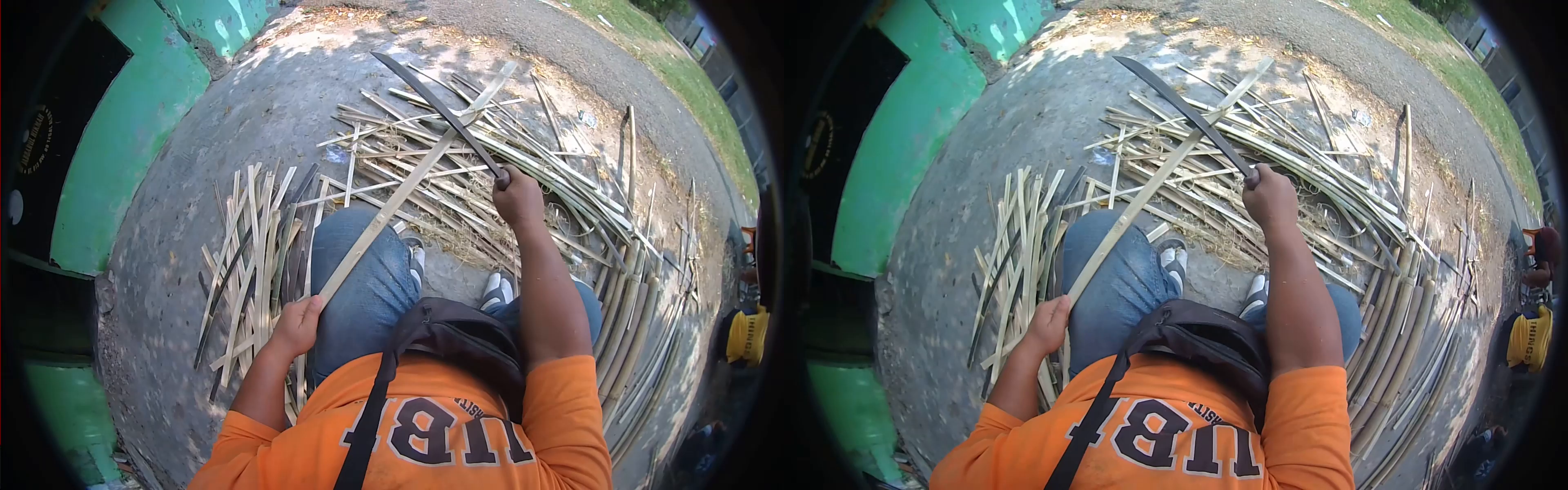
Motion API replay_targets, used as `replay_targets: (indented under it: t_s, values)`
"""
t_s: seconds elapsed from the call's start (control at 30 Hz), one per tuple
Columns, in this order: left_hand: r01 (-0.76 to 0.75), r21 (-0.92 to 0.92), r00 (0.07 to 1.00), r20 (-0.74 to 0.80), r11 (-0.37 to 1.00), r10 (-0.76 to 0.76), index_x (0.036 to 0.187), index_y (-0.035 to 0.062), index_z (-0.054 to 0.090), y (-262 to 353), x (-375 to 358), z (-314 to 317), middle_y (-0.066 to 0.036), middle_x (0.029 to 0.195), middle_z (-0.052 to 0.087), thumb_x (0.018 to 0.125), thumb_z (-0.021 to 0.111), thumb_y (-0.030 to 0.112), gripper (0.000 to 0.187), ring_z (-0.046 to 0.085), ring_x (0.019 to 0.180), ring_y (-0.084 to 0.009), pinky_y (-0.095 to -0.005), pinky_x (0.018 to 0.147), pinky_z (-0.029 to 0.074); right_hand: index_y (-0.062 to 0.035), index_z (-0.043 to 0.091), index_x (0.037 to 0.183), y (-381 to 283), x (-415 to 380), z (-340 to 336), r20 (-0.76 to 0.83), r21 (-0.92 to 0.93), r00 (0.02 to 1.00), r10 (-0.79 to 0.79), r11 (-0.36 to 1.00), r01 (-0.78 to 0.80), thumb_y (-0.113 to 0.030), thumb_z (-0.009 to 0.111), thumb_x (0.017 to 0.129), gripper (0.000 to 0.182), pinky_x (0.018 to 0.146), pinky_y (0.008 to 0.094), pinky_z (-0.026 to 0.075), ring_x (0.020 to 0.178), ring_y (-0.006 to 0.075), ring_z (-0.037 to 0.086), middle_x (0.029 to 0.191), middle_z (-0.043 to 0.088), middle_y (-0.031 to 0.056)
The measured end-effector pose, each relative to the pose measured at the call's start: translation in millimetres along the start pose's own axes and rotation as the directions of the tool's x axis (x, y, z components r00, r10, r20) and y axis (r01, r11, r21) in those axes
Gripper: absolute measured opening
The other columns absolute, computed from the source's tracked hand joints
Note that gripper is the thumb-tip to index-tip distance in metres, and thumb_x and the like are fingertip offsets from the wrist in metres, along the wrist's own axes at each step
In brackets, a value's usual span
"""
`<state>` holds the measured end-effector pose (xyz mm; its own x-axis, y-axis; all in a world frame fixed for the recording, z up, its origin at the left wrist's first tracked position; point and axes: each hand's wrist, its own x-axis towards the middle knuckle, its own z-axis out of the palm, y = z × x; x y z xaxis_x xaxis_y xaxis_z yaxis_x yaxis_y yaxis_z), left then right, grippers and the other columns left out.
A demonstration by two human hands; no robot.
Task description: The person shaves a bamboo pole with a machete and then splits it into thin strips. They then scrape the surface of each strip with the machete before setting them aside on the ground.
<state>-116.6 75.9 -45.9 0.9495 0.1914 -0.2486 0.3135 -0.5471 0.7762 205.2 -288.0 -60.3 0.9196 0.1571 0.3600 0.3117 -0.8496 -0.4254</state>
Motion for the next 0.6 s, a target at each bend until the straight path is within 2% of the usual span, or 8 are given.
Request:
replay_targets:
  t_s: [0.03,0.17,0.23,0.37,0.47,0.53,0.57,0.6]
  values:
    - [-0.003,0.033,1.0,-0.011,0.999,0.003,0.081,-0.0035,0.058,14.0,-1.4,-2.3,-0.019,0.065,0.051,0.112,0.04,0.04,0.057,0.053,0.061,-0.0308,-0.0433,0.063,0.043,-0.0102,0.064,0.091,-1.2,0.3,-6.7,0.043,-0.032,0.993,0.109,0.994,-0.107,-0.024,0.066,0.092,0.014,0.069,0.0551,0.053,0.079,0.0442,0.067,0.082,0.07,0.0193]
    - [-0.085,0.082,0.996,-0.034,0.993,0.088,0.083,-0.0032,0.059,15.2,-4.0,0.2,-0.023,0.069,0.053,0.112,0.041,0.039,0.054,0.056,0.063,-0.038,-0.0445,0.063,0.044,-0.0091,0.066,0.091,-16.8,-0.9,-23.5,-0.016,0.167,0.994,0.11,0.98,-0.106,-0.027,0.067,0.092,0.018,0.072,0.0554,0.052,0.082,0.0463,0.067,0.082,0.07,0.0216]
    - [-0.112,0.105,0.989,-0.081,0.988,0.121,0.083,-0.003,0.059,17.4,-9.3,5.4,-0.023,0.069,0.051,0.111,0.043,0.037,0.051,0.056,0.063,-0.0386,-0.0444,0.063,0.044,-0.0083,0.067,0.091,-22.1,-4.1,-28.5,-0.01,0.249,0.993,0.117,0.962,-0.111,-0.028,0.068,0.091,0.02,0.072,0.0552,0.052,0.082,0.047,0.066,0.081,0.069,0.0223]
    - [-0.098,0.182,0.981,-0.145,0.978,0.126,0.089,-0.0013,0.059,11.3,-18.4,10.4,-0.019,0.068,0.052,0.107,0.054,0.035,0.041,0.056,0.063,-0.0365,-0.0436,0.064,0.046,-0.0068,0.072,0.098,-10.8,-8.6,-22.3,0.001,0.344,0.998,0.07,0.937,-0.066,-0.027,0.074,0.091,0.022,0.067,0.0442,0.053,0.073,0.043,0.065,0.077,0.069,0.0205]
    - [0.031,0.18,0.953,-0.303,0.983,0.025,0.103,-0.0005,0.059,27.7,-22.3,11.3,-0.016,0.084,0.06,0.098,0.069,0.032,0.034,0.061,0.075,-0.033,-0.0421,0.071,0.05,-0.0066,0.072,0.097,-21.6,-9.9,-23.5,0.07,0.318,0.993,0.1,0.941,-0.117,-0.029,0.076,0.09,0.024,0.069,0.0451,0.053,0.074,0.0431,0.066,0.079,0.069,0.0207]
    - [-0.109,0.31,0.901,-0.371,0.944,0.226,0.114,-0.0002,0.057,38.3,-14.6,9.1,-0.016,0.099,0.061,0.091,0.077,0.03,0.043,0.062,0.086,-0.032,-0.0413,0.079,0.052,-0.0075,0.072,0.098,-27.5,-10.5,-20.9,0.088,0.3,0.99,0.106,0.946,-0.128,-0.03,0.076,0.089,0.025,0.069,0.0464,0.053,0.076,0.0425,0.067,0.079,0.07,0.0205]
    - [-0.171,0.379,0.861,-0.392,0.909,0.325,0.119,-0.0001,0.055,46.0,-7.7,6.9,-0.016,0.107,0.061,0.088,0.08,0.029,0.049,0.062,0.092,-0.0316,-0.041,0.083,0.052,-0.0081,0.072,0.096,-29.7,-10.5,-20.2,0.096,0.305,0.991,0.095,0.945,-0.12,-0.03,0.072,0.09,0.023,0.07,0.049,0.053,0.077,0.0445,0.067,0.08,0.07,0.0214]
    - [-0.192,0.372,0.861,-0.381,0.908,0.338,0.122,-0.0003,0.055,59.9,0.2,5.8,-0.018,0.114,0.059,0.086,0.082,0.027,0.053,0.061,0.098,-0.032,-0.0409,0.088,0.052,-0.0087,0.071,0.095,-32.2,-10.6,-20.4,0.102,0.311,0.991,0.086,0.943,-0.114,-0.03,0.068,0.092,0.022,0.071,0.0517,0.053,0.079,0.0465,0.066,0.081,0.069,0.0223]
